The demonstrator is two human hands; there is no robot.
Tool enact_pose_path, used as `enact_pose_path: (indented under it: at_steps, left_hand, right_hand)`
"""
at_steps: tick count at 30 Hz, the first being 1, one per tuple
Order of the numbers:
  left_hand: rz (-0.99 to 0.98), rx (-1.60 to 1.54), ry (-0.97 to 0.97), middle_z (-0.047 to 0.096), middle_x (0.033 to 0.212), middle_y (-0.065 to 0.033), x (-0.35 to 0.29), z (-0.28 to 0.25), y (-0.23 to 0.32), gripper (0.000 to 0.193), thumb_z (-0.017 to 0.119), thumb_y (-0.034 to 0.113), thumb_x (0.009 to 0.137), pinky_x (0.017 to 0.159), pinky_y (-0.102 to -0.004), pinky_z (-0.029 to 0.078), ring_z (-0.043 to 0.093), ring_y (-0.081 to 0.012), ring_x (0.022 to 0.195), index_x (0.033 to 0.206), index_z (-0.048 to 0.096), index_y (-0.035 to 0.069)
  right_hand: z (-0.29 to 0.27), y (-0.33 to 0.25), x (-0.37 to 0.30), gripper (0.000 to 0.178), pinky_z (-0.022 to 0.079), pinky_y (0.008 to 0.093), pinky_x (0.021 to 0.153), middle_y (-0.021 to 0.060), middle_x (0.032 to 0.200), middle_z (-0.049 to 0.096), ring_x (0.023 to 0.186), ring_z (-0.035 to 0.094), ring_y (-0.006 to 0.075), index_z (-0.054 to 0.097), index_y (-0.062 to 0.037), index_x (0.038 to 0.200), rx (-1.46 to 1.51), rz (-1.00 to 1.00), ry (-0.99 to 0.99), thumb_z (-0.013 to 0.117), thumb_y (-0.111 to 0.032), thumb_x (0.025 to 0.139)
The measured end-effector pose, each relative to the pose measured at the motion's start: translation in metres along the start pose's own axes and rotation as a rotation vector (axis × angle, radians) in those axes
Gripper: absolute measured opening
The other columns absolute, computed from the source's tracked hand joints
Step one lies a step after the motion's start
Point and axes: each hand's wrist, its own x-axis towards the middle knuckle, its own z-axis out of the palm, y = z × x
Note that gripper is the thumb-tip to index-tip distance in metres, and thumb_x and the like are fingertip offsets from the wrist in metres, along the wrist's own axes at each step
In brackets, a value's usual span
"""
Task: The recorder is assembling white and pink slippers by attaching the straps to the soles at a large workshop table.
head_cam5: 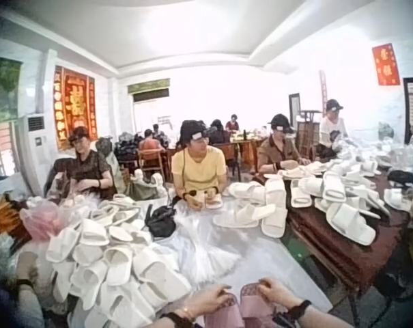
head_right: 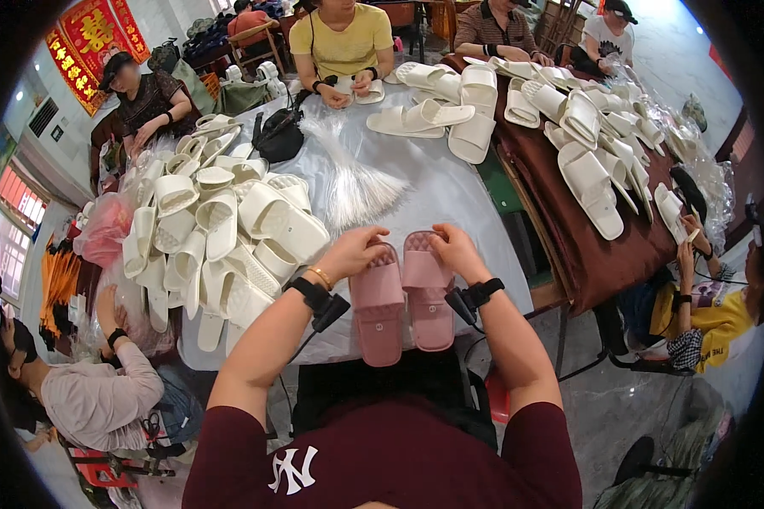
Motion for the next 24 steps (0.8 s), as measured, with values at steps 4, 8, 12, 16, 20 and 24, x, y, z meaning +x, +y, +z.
enact_pose_path:
  at_steps: [4,8,12,16,20,24]
  left_hand:
    - [0.216,0.612,0.392,0.064,0.101,-0.0097,0.009,-0.005,-0.043,0.027,0.065,0.015,0.080,0.085,-0.0410,0.047,0.058,-0.0289,0.099,0.106,0.066,0.010]
    - [0.232,0.840,0.404,0.064,0.103,-0.0092,0.022,-0.012,-0.053,0.024,0.059,0.010,0.079,0.084,-0.0406,0.045,0.057,-0.0278,0.100,0.100,0.069,0.013]
    - [0.285,1.058,0.377,0.064,0.094,-0.0059,0.046,0.007,-0.070,0.015,0.057,0.010,0.075,0.086,-0.0407,0.042,0.055,-0.0255,0.101,0.081,0.071,0.013]
    - [0.287,0.956,0.423,0.064,0.087,-0.0042,0.043,0.003,-0.093,0.010,0.062,0.018,0.071,0.087,-0.0410,0.041,0.055,-0.0262,0.098,0.071,0.071,0.013]
    - [0.299,0.546,0.591,0.066,0.095,-0.0092,0.034,-0.004,-0.069,0.010,0.067,0.018,0.074,0.086,-0.0411,0.043,0.057,-0.0292,0.096,0.077,0.072,0.010]
    - [0.325,0.386,0.624,0.067,0.094,-0.0109,0.034,-0.003,-0.044,0.012,0.066,0.017,0.079,0.086,-0.0407,0.044,0.057,-0.0304,0.096,0.081,0.070,0.006]
  right_hand:
    - [0.001,0.003,-0.010,0.033,0.049,0.0328,0.079,0.0173,0.102,0.065,0.088,0.062,0.0236,0.062,0.0042,0.109,-0.259,-0.093,0.094,0.063,-0.017,0.084]
    - [0.003,-0.020,-0.024,0.026,0.048,0.0387,0.081,0.0199,0.098,0.063,0.091,0.060,0.0328,0.065,0.0004,0.103,-0.346,-0.121,0.162,0.062,-0.013,0.080]
    - [0.009,-0.012,-0.020,0.020,0.048,0.0410,0.080,0.0191,0.094,0.063,0.090,0.059,0.0357,0.066,-0.0006,0.096,-0.286,-0.308,0.215,0.060,-0.010,0.079]
    - [0.030,-0.027,-0.017,0.018,0.048,0.0417,0.082,0.0203,0.093,0.063,0.091,0.059,0.0378,0.068,-0.0006,0.091,-0.280,-0.376,0.171,0.056,-0.008,0.079]
    - [0.045,-0.044,-0.015,0.023,0.049,0.0402,0.083,0.0207,0.098,0.064,0.092,0.061,0.0352,0.068,-0.0006,0.096,-0.158,-0.141,0.147,0.054,-0.012,0.082]
    - [0.073,-0.049,0.004,0.026,0.050,0.0323,0.073,0.0154,0.088,0.070,0.078,0.066,0.0212,0.067,-0.0021,0.105,-0.053,-0.185,0.178,0.058,-0.016,0.085]
